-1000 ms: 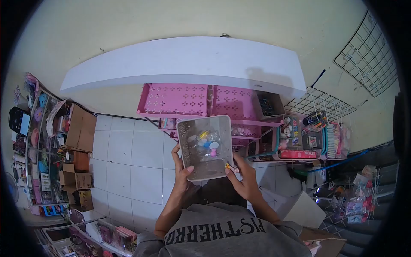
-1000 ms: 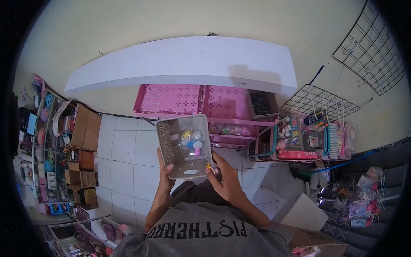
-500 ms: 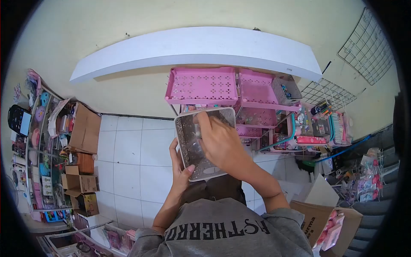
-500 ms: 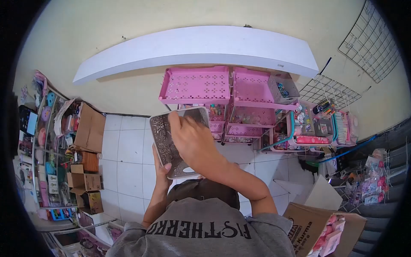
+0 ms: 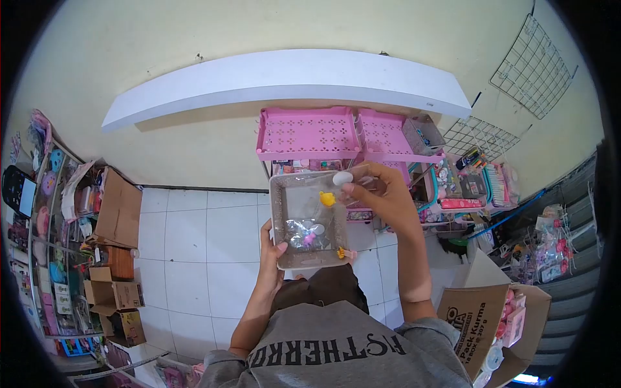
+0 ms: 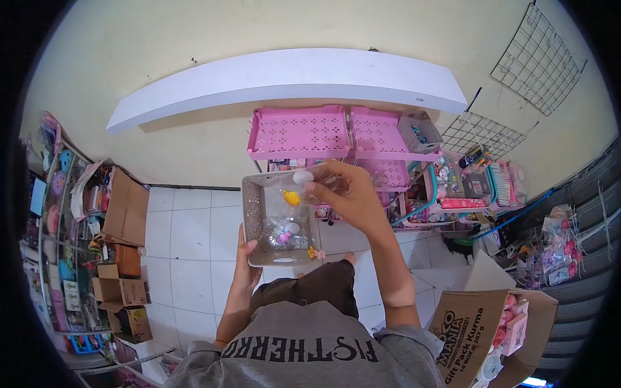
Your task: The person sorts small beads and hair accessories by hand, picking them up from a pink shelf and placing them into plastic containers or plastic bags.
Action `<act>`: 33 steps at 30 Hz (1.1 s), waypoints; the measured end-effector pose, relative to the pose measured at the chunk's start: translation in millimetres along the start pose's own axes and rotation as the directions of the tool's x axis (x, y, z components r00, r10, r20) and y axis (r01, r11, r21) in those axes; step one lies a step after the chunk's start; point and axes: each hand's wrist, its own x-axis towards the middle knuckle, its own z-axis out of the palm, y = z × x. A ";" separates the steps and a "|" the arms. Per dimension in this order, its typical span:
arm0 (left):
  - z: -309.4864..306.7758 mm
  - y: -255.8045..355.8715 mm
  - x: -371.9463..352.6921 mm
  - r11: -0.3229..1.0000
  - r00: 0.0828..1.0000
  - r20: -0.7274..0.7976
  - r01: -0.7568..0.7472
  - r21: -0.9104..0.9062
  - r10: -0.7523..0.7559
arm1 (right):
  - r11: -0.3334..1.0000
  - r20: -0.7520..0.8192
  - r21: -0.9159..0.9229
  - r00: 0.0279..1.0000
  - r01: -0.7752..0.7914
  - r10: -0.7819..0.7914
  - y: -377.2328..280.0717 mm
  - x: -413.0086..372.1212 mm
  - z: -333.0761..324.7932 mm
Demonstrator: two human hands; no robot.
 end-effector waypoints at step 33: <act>11.0 -30.7 -15.5 0.928 0.935 0.131 -0.345 0.138 0.328 | 0.601 0.654 -0.617 0.756 0.508 0.031 19.6 -7.5 38.7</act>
